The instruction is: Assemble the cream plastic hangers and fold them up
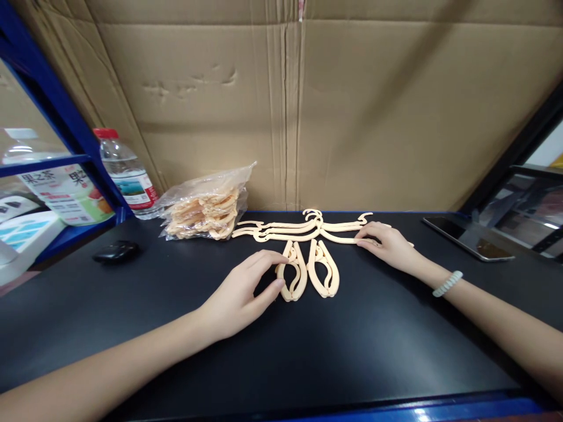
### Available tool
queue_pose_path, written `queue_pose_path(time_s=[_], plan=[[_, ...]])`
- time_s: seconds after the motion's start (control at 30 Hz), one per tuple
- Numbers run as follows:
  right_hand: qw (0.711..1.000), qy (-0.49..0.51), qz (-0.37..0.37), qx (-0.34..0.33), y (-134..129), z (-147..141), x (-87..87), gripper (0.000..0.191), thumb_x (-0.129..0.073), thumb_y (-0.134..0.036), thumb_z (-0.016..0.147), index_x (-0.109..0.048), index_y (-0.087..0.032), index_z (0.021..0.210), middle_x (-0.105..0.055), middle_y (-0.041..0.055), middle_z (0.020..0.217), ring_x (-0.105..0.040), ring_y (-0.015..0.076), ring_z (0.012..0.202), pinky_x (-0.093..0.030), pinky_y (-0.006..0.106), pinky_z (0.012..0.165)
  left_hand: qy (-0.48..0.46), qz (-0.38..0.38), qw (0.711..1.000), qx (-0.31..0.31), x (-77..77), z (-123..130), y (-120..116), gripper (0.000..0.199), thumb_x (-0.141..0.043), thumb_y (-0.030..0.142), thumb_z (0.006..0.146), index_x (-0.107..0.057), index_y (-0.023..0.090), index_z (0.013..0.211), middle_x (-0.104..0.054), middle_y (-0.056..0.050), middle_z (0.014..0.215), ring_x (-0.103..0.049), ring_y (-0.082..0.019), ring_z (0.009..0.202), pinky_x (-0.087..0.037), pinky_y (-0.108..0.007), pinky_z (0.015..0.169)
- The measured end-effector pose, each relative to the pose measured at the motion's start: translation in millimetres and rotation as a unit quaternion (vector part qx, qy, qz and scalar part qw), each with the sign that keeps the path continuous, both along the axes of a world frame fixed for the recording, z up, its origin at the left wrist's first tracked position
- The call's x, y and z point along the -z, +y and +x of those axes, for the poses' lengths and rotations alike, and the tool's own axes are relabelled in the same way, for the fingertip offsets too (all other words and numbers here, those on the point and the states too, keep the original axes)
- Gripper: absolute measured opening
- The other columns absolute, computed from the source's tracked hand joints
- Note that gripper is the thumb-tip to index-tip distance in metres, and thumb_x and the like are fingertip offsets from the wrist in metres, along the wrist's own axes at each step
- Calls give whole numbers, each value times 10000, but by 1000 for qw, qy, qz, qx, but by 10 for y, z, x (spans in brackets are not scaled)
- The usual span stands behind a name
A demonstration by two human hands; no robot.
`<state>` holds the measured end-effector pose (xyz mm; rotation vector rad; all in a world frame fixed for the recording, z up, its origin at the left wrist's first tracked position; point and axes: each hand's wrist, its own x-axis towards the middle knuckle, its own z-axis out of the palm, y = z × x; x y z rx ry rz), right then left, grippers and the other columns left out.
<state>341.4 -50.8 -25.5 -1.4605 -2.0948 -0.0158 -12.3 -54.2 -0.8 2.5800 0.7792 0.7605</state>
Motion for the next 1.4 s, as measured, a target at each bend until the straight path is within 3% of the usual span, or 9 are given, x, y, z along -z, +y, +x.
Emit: queue_pose_path(time_s=[0.2, 0.37, 0.5, 0.63, 0.83, 0.93, 1.03, 1.17, 1.4], plan=[[997, 50, 26, 52, -47, 6, -84, 204, -523, -374, 886, -632, -204, 854, -691, 60, 854, -628, 210, 752, -479, 334, 691, -28, -29, 999, -25, -12, -14, -4, 257, -479, 299, 931, -565, 194, 1149, -632, -68, 1149, -593, -211, 1071, -469, -343, 954], [992, 79, 44, 92, -107, 52, -236, 261, -550, -463, 853, -632, -216, 830, -693, 55, 808, -609, 207, 688, -459, 334, 642, -76, -106, 990, -53, -23, -16, 2, 263, -486, 349, 918, -594, 201, 1106, -651, -59, 1117, -608, -220, 1054, -476, -371, 953], [986, 140, 45, 81, -138, 59, -313, 249, -583, -461, 837, -606, -214, 814, -679, 55, 816, -616, 207, 738, -465, 345, 702, -133, -191, 971, -63, 1, 2, 34, 274, -501, 380, 897, -593, 182, 1063, -650, -81, 1108, -609, -235, 1069, -457, -410, 994], [980, 193, 24, 43, -145, 34, -315, 252, -612, -452, 824, -592, -202, 840, -669, 67, 851, -623, 206, 771, -482, 350, 721, -234, -257, 933, -98, 47, 25, 80, 412, -551, 388, 854, -462, 179, 1198, -556, -122, 1261, -551, -247, 1176, -427, -431, 1037], [987, 156, 14, 19, -204, -117, -300, 223, -590, -398, 844, -625, -196, 932, -684, 80, 923, -623, 219, 821, -489, 345, 700, -297, -292, 902, -114, 44, 43, 63, 616, -575, 396, 843, -302, 215, 1365, -395, -125, 1435, -570, -213, 1146, -402, -414, 1058], [994, 112, 17, -7, -255, -219, -300, 157, -562, -322, 867, -636, -202, 936, -676, 64, 905, -616, 197, 786, -484, 323, 670, -280, -285, 911, -105, 37, 42, 34, 728, -569, 396, 858, -175, 228, 1447, -475, -118, 1355, -608, -181, 1033, -440, -404, 1009], [996, 77, 12, -35, -297, -302, -310, 129, -543, -273, 878, -643, -206, 925, -667, 51, 876, -607, 176, 738, -481, 305, 634, -241, -249, 932, -109, 31, 37, 23, 750, -577, 387, 861, -158, 224, 1462, -545, -98, 1243, -614, -151, 890, -484, -380, 925], [996, 65, 22, -51, -329, -353, -326, 129, -526, -250, 894, -646, -212, 924, -668, 46, 877, -609, 168, 742, -486, 291, 633, -178, -196, 958, -108, 11, 33, 11, 676, -598, 376, 850, -269, 228, 1422, -579, -81, 1174, -591, -135, 756, -513, -336, 780], [997, 57, 36, -49, -338, -345, -327, 133, -529, -231, 902, -647, -216, 961, -664, 45, 895, -611, 168, 762, -492, 289, 646, -146, -168, 972, -77, 11, 28, 20, 495, -541, 343, 888, -453, 202, 1354, -646, -46, 984, -614, -164, 804, -510, -280, 736]])
